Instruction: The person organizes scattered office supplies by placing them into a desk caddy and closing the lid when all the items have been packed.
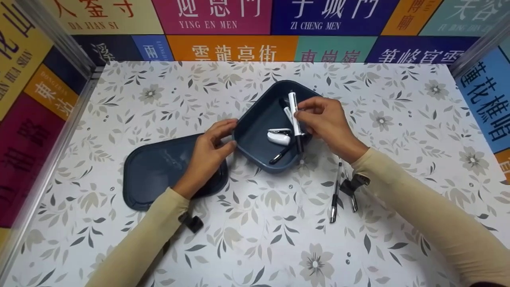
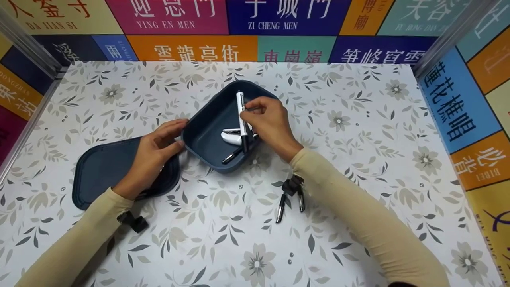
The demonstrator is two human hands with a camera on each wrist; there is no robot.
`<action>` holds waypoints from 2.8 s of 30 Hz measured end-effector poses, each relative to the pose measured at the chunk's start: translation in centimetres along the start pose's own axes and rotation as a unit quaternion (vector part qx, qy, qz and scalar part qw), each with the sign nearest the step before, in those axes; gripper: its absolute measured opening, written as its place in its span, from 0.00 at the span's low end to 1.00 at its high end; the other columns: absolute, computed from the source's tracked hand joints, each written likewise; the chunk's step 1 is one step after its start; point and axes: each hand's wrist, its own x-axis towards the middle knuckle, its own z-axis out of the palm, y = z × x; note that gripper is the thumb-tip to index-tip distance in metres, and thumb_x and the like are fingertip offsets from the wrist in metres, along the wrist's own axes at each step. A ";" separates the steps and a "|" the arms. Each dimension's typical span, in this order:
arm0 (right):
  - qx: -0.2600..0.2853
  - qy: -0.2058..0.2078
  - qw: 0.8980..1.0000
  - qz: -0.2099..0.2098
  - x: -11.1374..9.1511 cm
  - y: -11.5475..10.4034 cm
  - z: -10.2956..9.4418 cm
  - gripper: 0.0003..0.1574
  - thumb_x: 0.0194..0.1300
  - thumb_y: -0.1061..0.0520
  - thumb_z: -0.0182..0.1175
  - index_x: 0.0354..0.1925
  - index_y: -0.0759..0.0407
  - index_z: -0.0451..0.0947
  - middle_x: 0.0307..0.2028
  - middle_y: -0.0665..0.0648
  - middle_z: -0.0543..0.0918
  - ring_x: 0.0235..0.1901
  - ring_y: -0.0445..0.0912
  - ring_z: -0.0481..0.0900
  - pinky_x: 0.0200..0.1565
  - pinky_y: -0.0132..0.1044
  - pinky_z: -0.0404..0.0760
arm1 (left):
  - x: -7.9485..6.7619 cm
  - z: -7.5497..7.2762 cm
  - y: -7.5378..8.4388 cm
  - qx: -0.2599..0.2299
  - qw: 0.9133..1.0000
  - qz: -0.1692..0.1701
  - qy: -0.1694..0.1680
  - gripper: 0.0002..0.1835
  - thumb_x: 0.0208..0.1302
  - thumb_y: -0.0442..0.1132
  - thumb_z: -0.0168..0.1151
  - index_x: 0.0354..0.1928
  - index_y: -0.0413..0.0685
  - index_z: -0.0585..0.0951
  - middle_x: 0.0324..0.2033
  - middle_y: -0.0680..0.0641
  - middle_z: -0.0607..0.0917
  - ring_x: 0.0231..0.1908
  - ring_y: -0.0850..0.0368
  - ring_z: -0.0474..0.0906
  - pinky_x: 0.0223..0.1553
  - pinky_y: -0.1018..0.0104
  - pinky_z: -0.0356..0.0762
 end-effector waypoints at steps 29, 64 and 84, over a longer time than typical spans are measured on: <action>0.023 -0.008 1.000 0.009 0.9 0.1 1.8 0.11 0.69 0.64 0.69 0.50 0.65 0.86 0.29 0.50 0.84 0.18 0.40 0.69 0.19 0.27 0.64 | 0.1 0.1 0.0 0.010 1.000 0.008 -0.002 0.26 0.69 0.25 0.65 0.69 0.34 0.83 0.70 0.45 0.83 0.65 0.47 0.84 0.65 0.42 0.79; 0.035 0.014 0.999 -0.006 -2.0 0.5 -4.2 0.11 0.71 0.63 0.72 0.50 0.66 0.87 0.33 0.54 0.87 0.19 0.41 0.73 0.20 0.28 0.65 | 0.0 0.1 -0.2 -0.012 1.000 0.016 0.009 0.26 0.66 0.22 0.66 0.67 0.30 0.83 0.69 0.40 0.84 0.65 0.41 0.84 0.68 0.39 0.78; -0.011 0.031 0.999 0.031 -3.7 2.0 -7.0 0.13 0.72 0.59 0.73 0.52 0.62 0.88 0.36 0.52 0.87 0.20 0.42 0.73 0.21 0.30 0.68 | -0.1 0.1 0.1 -0.013 1.000 0.006 0.005 0.26 0.68 0.23 0.66 0.68 0.31 0.83 0.69 0.42 0.83 0.65 0.43 0.84 0.65 0.46 0.81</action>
